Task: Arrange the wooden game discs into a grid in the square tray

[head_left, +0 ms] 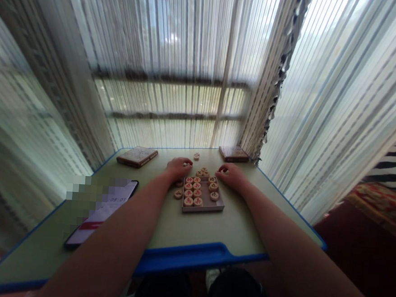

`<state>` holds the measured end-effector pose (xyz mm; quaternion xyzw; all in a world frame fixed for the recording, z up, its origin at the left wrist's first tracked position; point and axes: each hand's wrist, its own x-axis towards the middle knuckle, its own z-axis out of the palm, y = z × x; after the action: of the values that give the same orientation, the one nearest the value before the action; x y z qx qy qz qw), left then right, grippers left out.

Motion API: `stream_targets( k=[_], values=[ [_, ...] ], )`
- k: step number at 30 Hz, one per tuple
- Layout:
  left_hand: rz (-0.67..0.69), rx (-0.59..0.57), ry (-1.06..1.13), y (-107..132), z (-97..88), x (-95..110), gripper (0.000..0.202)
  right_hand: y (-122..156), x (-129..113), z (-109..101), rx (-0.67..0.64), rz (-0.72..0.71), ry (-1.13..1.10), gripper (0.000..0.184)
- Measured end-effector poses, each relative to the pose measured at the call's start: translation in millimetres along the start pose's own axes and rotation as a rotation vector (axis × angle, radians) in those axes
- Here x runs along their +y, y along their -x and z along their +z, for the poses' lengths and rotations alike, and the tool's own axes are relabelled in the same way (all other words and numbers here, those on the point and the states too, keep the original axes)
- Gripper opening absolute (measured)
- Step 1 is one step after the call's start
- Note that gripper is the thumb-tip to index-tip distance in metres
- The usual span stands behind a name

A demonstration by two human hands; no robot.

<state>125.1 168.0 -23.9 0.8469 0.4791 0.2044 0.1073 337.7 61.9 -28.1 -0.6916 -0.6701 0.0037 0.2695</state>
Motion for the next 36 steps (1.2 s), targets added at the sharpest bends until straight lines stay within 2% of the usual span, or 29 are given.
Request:
stream_targets(
  k=[6,10,12,18,22,27,36],
  values=[
    [-0.016,0.001,0.027,-3.1,3.2,-3.3,0.032,-0.7,0.6,-2.2,-0.008,-0.003,-0.014,0.017],
    [-0.026,-0.001,0.053,-4.0,4.4,-5.6,0.032,0.5,2.0,-1.4,0.022,0.002,-0.012,0.029],
    [-0.029,-0.006,0.074,-4.1,3.8,-6.2,0.032,1.7,2.1,-1.5,0.018,-0.022,0.015,0.031],
    [-0.034,0.048,0.122,-1.9,-2.0,-5.3,0.031,4.1,-5.6,-7.4,-0.016,-0.106,0.029,0.021],
    [-0.013,0.062,0.114,-0.9,-2.7,-4.7,0.030,4.6,-9.2,-8.0,-0.032,-0.142,-0.001,0.024],
    [-0.008,0.079,0.103,-2.2,-1.2,-7.0,0.030,3.1,-2.6,-5.3,-0.003,-0.079,0.033,0.033],
    [-0.004,0.089,0.062,-0.7,-2.0,-6.5,0.029,3.0,-1.4,-6.9,-0.046,-0.087,0.044,0.024]
  ],
)
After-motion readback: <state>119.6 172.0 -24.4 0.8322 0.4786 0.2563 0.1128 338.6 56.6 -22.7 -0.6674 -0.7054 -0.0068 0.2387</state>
